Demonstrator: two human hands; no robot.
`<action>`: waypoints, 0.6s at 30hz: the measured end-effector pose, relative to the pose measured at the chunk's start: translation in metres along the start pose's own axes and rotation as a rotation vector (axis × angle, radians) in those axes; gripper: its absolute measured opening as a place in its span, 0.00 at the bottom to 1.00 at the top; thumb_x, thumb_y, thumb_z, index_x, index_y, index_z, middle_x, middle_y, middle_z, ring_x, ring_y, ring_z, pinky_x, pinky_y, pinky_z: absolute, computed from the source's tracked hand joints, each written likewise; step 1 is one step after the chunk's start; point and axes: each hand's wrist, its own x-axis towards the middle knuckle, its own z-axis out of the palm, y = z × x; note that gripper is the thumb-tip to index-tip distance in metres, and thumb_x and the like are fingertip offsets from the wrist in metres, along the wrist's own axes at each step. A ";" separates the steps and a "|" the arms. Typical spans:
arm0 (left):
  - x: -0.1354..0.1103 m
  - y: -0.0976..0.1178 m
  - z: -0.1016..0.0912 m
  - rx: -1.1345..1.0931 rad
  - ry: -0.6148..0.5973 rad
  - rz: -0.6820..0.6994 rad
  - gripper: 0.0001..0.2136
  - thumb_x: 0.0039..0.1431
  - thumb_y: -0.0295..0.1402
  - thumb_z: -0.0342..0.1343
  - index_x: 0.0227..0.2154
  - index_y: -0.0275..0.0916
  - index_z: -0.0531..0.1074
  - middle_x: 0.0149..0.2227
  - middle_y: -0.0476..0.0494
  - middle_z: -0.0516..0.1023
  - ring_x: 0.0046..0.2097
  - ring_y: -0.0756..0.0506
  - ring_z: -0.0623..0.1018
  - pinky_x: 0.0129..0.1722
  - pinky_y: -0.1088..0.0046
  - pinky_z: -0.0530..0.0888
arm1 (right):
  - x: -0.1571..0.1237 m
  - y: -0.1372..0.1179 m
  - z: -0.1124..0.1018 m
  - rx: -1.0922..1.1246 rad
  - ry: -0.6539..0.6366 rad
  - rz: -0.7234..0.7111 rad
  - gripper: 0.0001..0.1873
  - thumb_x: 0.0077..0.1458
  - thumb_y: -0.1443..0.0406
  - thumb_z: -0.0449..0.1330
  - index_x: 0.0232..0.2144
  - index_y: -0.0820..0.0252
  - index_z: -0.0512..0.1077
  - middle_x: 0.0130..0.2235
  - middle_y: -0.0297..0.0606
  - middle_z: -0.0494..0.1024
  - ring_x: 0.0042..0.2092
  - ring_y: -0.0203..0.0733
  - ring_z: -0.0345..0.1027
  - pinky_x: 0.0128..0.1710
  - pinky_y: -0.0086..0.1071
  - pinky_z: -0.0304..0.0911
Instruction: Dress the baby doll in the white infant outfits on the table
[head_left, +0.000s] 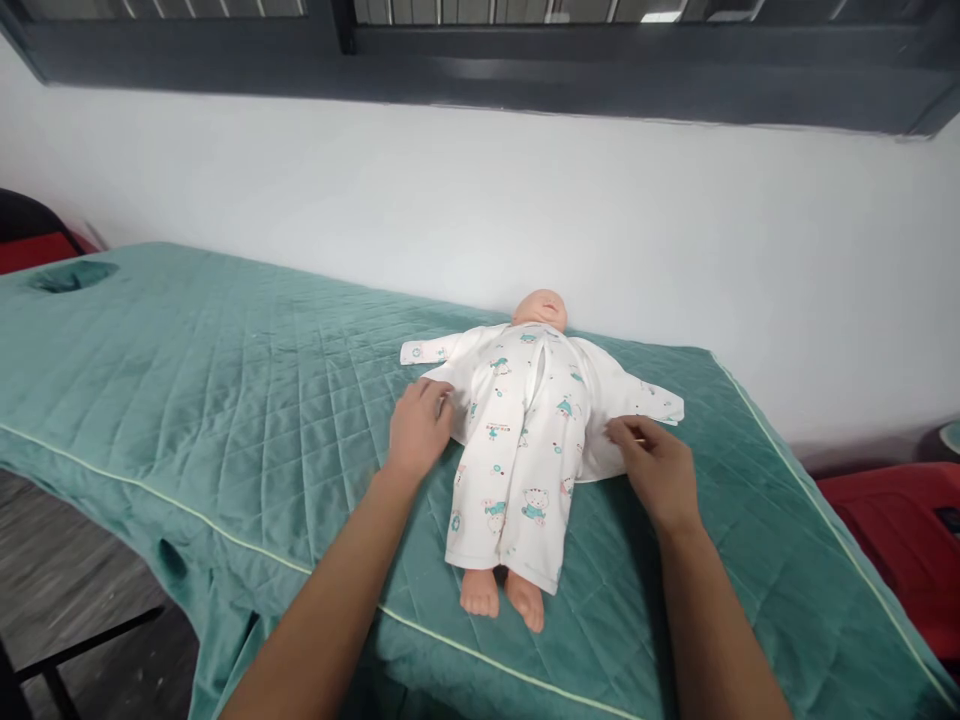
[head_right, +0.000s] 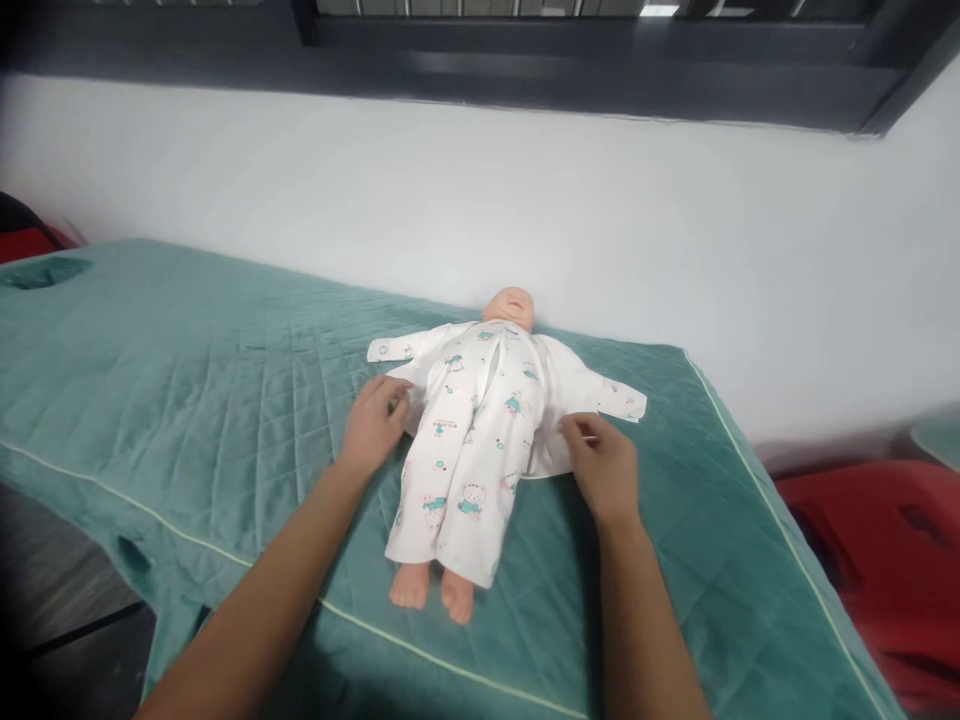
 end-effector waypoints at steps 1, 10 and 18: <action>0.004 -0.003 0.001 0.044 0.047 -0.088 0.12 0.64 0.32 0.48 0.46 0.40 0.73 0.46 0.38 0.76 0.50 0.38 0.73 0.49 0.58 0.69 | 0.003 0.007 -0.002 -0.071 0.104 0.067 0.15 0.57 0.55 0.56 0.36 0.59 0.76 0.37 0.43 0.80 0.39 0.49 0.73 0.43 0.42 0.66; 0.029 -0.023 0.006 0.227 0.005 -0.303 0.12 0.62 0.42 0.52 0.36 0.37 0.71 0.48 0.28 0.73 0.53 0.29 0.70 0.49 0.48 0.67 | 0.008 0.031 -0.016 -0.476 0.147 0.346 0.30 0.51 0.44 0.57 0.46 0.61 0.72 0.45 0.55 0.77 0.45 0.64 0.72 0.42 0.52 0.66; 0.033 -0.001 -0.010 -0.518 0.166 -0.258 0.12 0.66 0.43 0.47 0.34 0.40 0.65 0.31 0.48 0.71 0.34 0.47 0.71 0.37 0.71 0.70 | 0.021 0.019 -0.011 -0.137 0.198 0.343 0.13 0.47 0.53 0.59 0.23 0.56 0.68 0.24 0.36 0.71 0.30 0.46 0.66 0.33 0.38 0.61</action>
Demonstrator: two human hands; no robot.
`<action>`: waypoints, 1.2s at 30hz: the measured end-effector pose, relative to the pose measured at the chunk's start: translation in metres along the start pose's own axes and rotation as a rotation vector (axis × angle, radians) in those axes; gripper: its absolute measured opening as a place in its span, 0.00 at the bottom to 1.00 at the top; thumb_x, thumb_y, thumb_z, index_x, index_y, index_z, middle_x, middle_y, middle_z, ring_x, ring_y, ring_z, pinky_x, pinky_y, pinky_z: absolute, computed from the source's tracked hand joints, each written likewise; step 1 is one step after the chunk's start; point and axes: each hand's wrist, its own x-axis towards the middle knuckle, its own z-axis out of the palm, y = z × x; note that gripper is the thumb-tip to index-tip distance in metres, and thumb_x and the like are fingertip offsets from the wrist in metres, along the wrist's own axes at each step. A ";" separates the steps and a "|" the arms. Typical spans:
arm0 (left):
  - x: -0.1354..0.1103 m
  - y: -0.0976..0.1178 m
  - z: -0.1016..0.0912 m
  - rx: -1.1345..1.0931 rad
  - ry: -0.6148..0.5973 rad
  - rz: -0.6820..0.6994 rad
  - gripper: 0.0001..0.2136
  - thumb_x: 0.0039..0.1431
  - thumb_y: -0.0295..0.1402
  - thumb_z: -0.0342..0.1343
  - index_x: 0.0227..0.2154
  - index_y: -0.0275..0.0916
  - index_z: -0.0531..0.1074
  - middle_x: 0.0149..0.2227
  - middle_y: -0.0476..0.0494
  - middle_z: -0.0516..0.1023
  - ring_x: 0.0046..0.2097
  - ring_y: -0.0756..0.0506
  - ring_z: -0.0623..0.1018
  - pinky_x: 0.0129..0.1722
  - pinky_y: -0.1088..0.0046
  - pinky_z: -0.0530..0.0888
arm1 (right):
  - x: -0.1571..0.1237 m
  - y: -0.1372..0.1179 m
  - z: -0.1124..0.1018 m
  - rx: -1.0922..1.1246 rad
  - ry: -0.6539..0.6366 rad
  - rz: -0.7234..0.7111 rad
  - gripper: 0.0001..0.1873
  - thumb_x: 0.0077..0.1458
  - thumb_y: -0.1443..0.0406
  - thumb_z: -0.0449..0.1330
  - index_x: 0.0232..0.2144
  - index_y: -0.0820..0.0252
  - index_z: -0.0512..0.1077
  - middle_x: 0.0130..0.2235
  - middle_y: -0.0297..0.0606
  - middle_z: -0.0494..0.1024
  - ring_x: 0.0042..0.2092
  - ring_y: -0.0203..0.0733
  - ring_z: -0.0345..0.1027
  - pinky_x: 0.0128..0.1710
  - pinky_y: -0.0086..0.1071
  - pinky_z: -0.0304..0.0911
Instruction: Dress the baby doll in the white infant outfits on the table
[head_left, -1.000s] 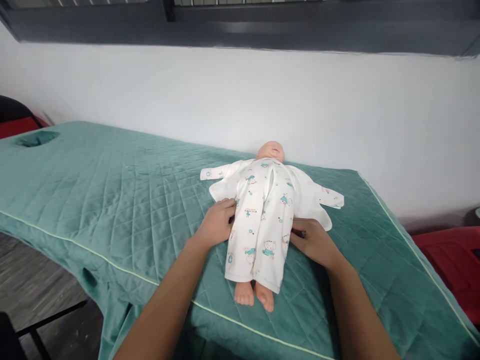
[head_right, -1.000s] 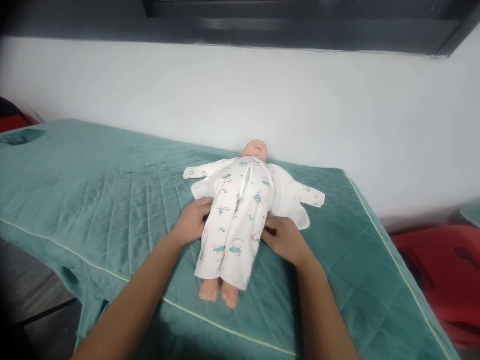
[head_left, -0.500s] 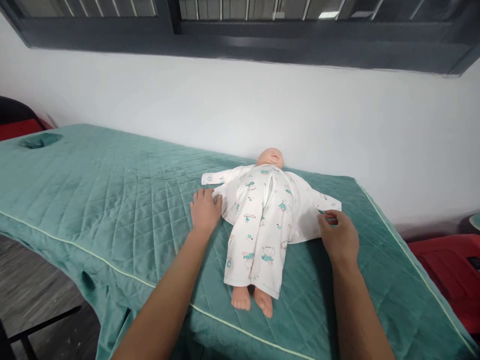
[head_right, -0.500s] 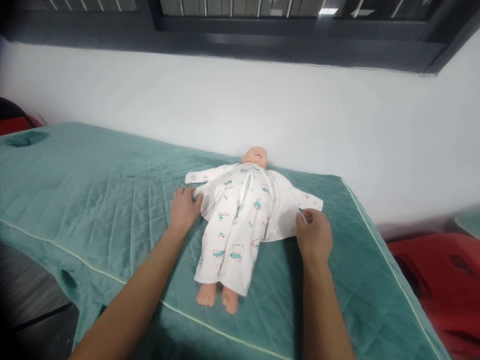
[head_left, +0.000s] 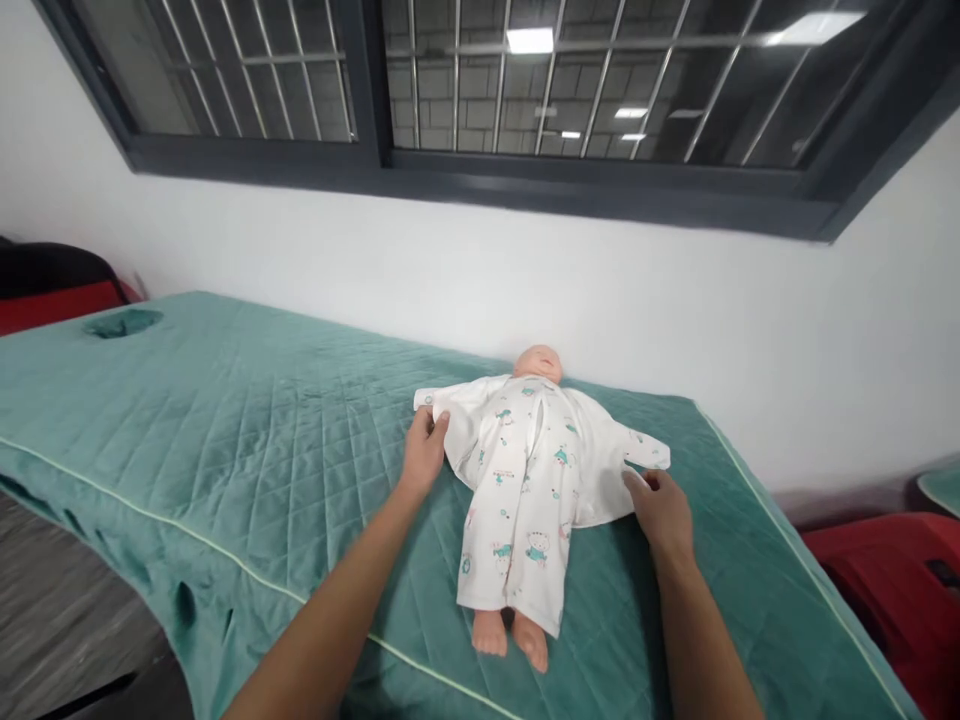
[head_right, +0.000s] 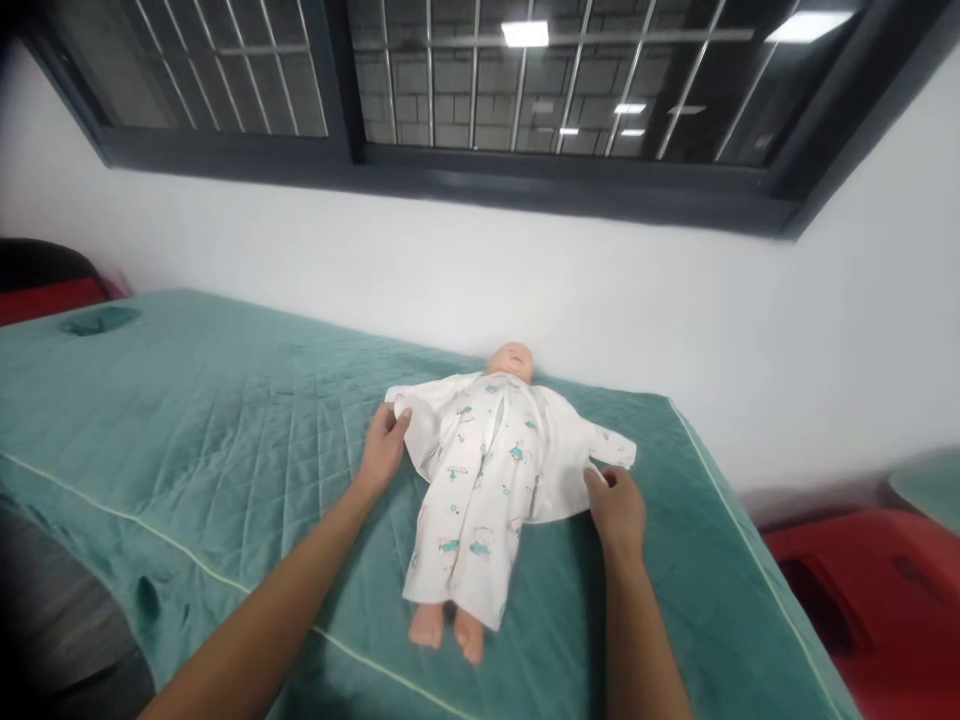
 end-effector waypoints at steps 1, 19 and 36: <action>0.000 0.012 0.000 -0.051 -0.004 0.024 0.12 0.67 0.43 0.46 0.34 0.40 0.65 0.32 0.48 0.72 0.35 0.47 0.72 0.37 0.72 0.71 | -0.001 -0.009 0.000 0.106 0.018 -0.038 0.14 0.47 0.53 0.58 0.25 0.57 0.68 0.25 0.35 0.72 0.29 0.45 0.66 0.32 0.36 0.60; -0.009 0.047 0.023 0.073 -0.324 0.253 0.13 0.71 0.37 0.41 0.45 0.42 0.71 0.47 0.42 0.80 0.50 0.43 0.79 0.51 0.63 0.72 | -0.033 -0.091 0.001 0.435 -0.416 -0.484 0.14 0.61 0.54 0.57 0.29 0.56 0.70 0.28 0.33 0.73 0.32 0.40 0.67 0.35 0.34 0.62; 0.092 0.076 0.099 -0.267 -0.415 -0.173 0.10 0.56 0.28 0.54 0.37 0.36 0.79 0.40 0.41 0.82 0.43 0.44 0.79 0.46 0.68 0.72 | 0.043 -0.131 0.080 0.211 -0.198 -0.211 0.22 0.45 0.48 0.65 0.34 0.57 0.69 0.38 0.41 0.78 0.39 0.46 0.70 0.42 0.38 0.62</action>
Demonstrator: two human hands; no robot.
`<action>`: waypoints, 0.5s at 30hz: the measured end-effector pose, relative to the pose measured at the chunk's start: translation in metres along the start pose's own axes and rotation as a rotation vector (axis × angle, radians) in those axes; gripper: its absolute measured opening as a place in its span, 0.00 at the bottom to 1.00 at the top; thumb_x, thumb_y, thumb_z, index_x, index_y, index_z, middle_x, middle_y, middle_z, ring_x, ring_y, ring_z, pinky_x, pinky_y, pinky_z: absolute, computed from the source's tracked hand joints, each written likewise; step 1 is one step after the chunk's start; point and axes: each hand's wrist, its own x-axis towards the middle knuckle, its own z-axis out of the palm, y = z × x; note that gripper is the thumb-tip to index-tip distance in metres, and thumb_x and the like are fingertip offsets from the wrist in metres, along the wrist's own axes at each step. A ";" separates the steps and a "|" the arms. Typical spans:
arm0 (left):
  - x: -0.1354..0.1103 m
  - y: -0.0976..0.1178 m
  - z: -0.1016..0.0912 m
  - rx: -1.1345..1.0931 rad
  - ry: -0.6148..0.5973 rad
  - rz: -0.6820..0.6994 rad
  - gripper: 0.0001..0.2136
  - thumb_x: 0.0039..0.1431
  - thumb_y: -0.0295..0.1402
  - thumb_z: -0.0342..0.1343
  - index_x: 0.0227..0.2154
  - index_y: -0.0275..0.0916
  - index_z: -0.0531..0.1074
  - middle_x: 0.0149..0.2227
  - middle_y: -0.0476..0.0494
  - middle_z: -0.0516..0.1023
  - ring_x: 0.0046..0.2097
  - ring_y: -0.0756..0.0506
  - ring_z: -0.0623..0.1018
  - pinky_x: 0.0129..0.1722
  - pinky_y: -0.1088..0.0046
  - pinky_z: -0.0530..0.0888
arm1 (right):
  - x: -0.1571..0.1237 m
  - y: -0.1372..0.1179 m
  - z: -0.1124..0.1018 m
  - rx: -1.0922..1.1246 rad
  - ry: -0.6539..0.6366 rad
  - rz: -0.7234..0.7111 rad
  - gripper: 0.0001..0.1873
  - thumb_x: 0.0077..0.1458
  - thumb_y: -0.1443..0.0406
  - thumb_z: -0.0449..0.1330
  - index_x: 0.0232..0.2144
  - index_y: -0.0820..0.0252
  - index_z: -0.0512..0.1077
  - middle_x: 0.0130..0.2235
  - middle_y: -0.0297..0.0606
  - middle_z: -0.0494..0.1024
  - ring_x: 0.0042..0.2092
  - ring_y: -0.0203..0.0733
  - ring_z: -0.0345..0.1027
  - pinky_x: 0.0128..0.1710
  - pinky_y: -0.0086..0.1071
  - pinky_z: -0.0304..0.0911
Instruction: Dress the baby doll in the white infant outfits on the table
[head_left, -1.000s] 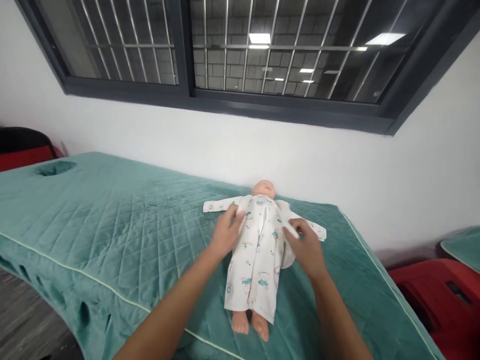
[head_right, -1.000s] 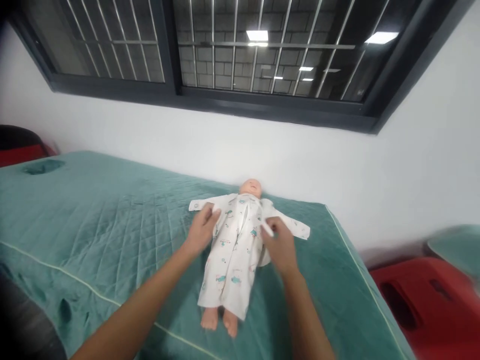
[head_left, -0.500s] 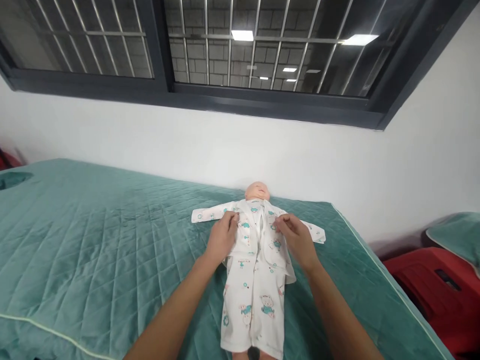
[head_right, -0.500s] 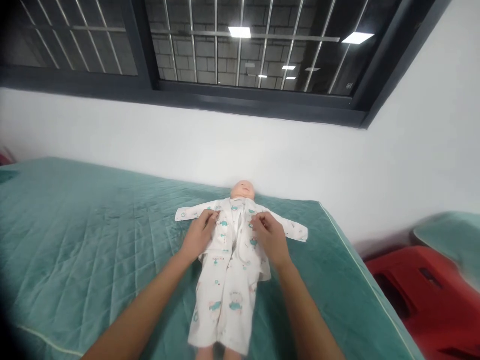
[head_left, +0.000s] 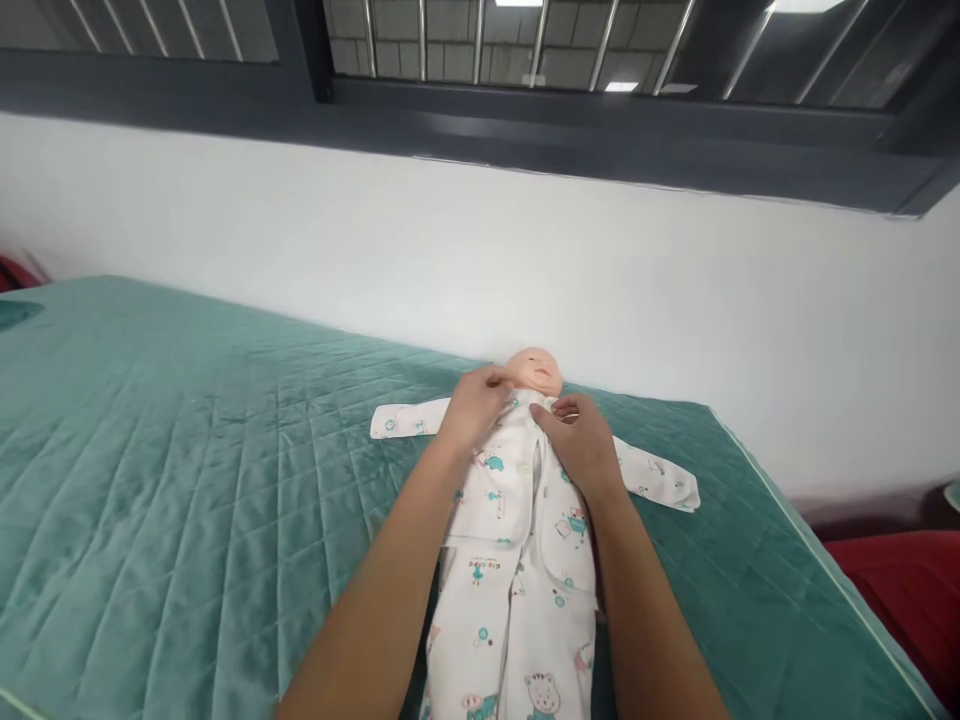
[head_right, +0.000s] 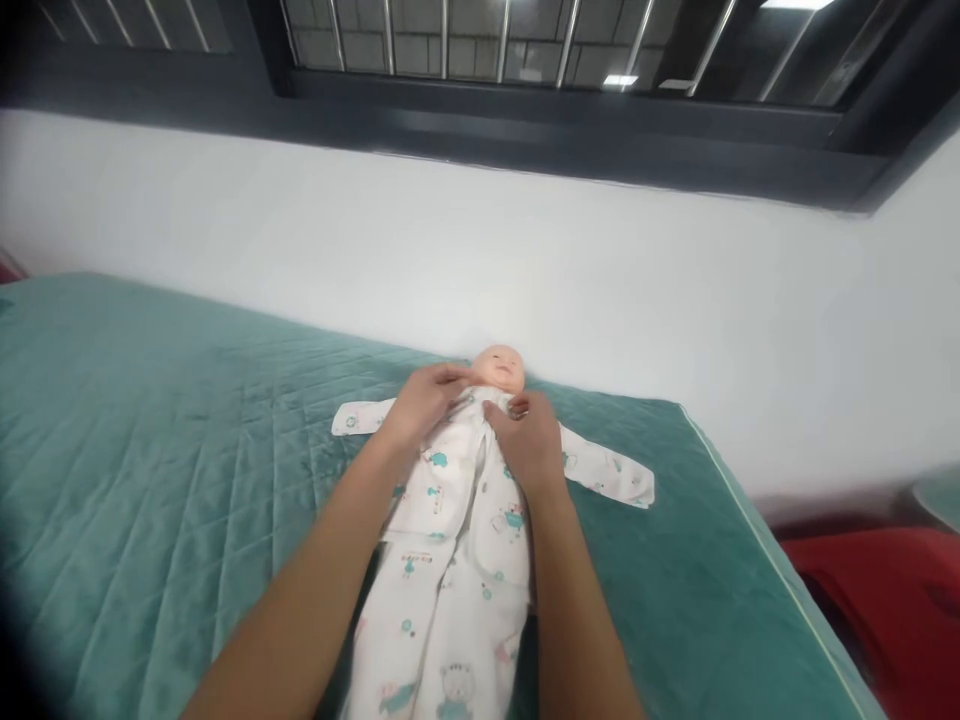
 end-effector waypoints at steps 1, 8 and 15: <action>0.001 -0.003 0.002 0.059 -0.030 0.013 0.09 0.56 0.28 0.55 0.37 0.36 0.80 0.40 0.41 0.82 0.43 0.43 0.79 0.47 0.67 0.72 | 0.000 -0.001 0.000 -0.015 -0.008 0.014 0.20 0.46 0.49 0.64 0.34 0.57 0.69 0.38 0.41 0.78 0.39 0.46 0.70 0.42 0.38 0.62; 0.005 -0.015 0.018 0.436 -0.066 0.205 0.10 0.61 0.35 0.56 0.39 0.40 0.81 0.41 0.42 0.78 0.45 0.43 0.76 0.50 0.66 0.70 | 0.007 0.000 0.000 -0.036 0.002 0.025 0.10 0.49 0.56 0.59 0.28 0.56 0.71 0.31 0.38 0.78 0.36 0.46 0.70 0.38 0.37 0.60; 0.010 -0.022 0.020 0.399 -0.071 0.289 0.06 0.59 0.31 0.57 0.36 0.41 0.79 0.38 0.46 0.79 0.41 0.45 0.76 0.46 0.68 0.71 | 0.011 0.000 -0.003 0.248 -0.031 0.002 0.12 0.47 0.56 0.62 0.28 0.60 0.76 0.30 0.38 0.80 0.35 0.44 0.70 0.37 0.35 0.62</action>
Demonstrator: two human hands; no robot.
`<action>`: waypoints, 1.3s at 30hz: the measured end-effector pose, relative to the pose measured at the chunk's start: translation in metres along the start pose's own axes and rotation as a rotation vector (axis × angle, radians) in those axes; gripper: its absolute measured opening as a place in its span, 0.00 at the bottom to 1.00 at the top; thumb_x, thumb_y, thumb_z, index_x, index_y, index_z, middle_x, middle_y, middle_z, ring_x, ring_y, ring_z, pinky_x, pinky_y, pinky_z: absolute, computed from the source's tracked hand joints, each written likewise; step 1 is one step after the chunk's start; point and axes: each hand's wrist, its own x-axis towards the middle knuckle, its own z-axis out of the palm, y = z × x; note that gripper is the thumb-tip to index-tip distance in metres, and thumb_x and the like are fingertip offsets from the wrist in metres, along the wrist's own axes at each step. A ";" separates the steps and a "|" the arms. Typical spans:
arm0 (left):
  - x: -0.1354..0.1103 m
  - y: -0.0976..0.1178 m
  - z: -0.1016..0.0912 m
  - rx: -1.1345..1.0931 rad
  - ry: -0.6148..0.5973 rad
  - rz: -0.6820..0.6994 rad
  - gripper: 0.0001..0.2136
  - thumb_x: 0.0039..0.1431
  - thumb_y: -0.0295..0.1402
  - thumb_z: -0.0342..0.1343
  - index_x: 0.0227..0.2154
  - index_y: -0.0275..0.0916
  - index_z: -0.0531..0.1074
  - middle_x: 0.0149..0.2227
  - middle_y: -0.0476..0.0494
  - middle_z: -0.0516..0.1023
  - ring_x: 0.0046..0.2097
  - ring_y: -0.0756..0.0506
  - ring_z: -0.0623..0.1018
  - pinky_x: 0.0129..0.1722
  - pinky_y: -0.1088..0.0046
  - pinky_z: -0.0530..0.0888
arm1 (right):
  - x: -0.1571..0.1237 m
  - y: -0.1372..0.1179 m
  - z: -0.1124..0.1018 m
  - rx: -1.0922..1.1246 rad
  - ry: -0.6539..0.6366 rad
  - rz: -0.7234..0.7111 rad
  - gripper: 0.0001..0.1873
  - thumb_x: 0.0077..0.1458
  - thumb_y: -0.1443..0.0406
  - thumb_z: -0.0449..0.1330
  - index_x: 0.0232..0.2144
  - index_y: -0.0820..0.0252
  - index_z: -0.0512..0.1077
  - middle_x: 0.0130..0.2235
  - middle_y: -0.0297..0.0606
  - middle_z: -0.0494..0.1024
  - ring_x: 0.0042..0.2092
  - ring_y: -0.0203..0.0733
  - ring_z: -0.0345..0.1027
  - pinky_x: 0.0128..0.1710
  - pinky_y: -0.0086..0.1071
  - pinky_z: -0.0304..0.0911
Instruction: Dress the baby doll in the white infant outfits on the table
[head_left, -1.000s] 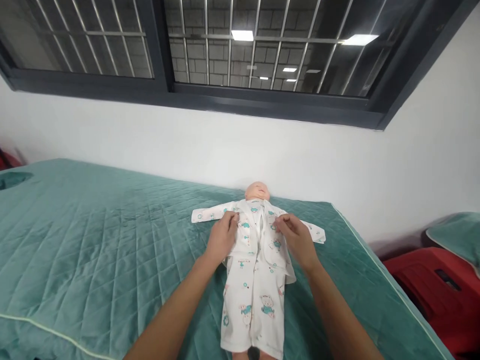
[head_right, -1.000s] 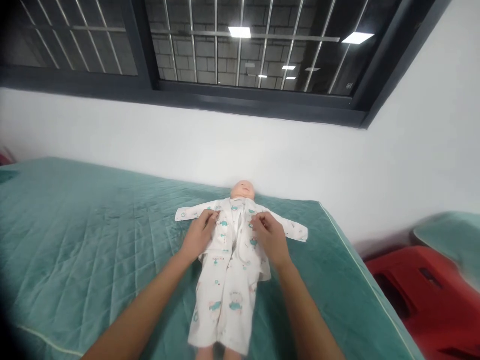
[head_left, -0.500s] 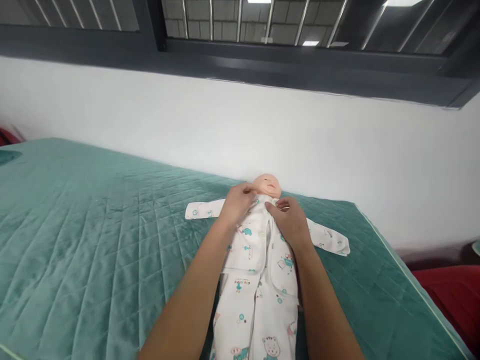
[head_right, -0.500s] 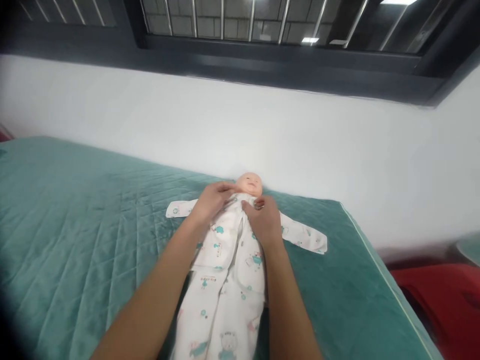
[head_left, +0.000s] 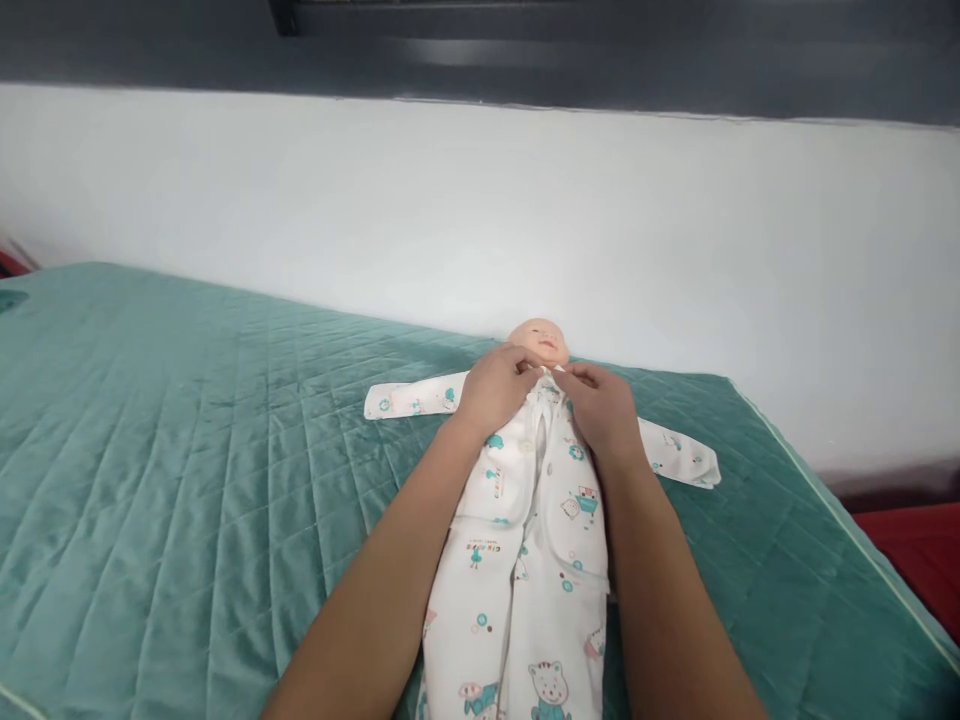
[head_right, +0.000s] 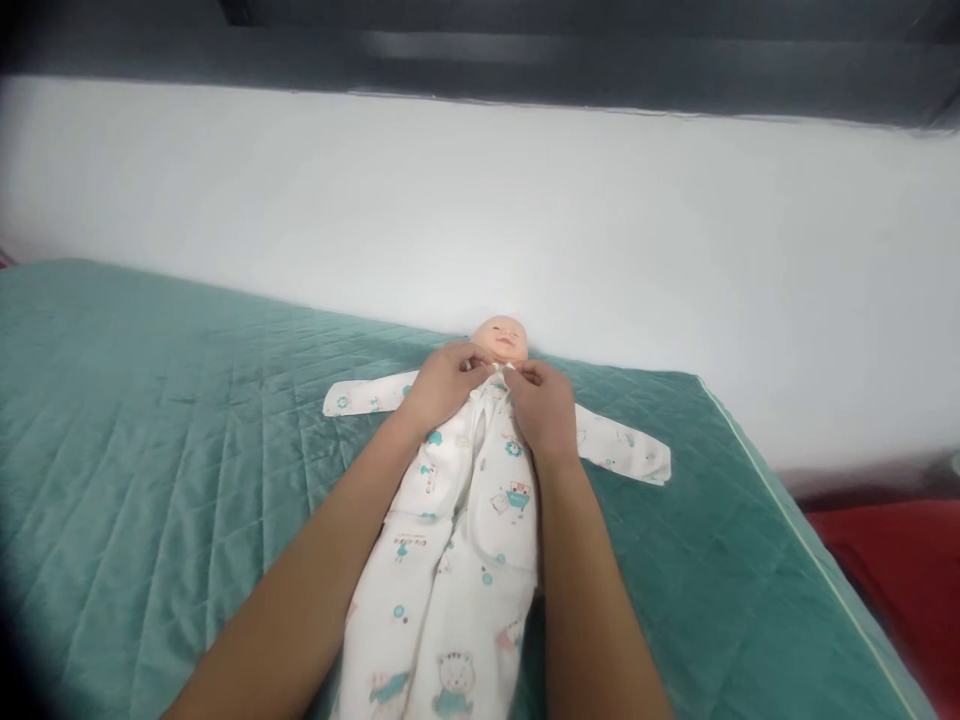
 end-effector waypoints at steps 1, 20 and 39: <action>0.000 -0.002 0.001 -0.014 0.009 0.008 0.06 0.59 0.30 0.57 0.36 0.41 0.78 0.38 0.47 0.79 0.41 0.46 0.76 0.45 0.69 0.71 | 0.000 -0.002 0.000 0.041 -0.003 -0.005 0.13 0.46 0.56 0.63 0.28 0.60 0.77 0.31 0.38 0.80 0.35 0.44 0.71 0.37 0.35 0.63; -0.003 -0.004 0.001 -0.323 0.094 -0.072 0.03 0.55 0.24 0.61 0.28 0.36 0.77 0.34 0.45 0.83 0.37 0.48 0.80 0.42 0.72 0.73 | 0.000 0.001 0.004 -0.138 -0.046 -0.158 0.12 0.49 0.58 0.63 0.34 0.57 0.80 0.33 0.36 0.77 0.32 0.39 0.64 0.39 0.36 0.63; -0.005 -0.005 0.000 -0.291 0.000 -0.129 0.07 0.55 0.26 0.59 0.37 0.39 0.76 0.35 0.48 0.81 0.38 0.48 0.78 0.40 0.72 0.72 | 0.002 0.000 0.005 -0.219 -0.148 -0.056 0.14 0.47 0.57 0.62 0.36 0.57 0.75 0.32 0.33 0.71 0.32 0.37 0.59 0.33 0.32 0.56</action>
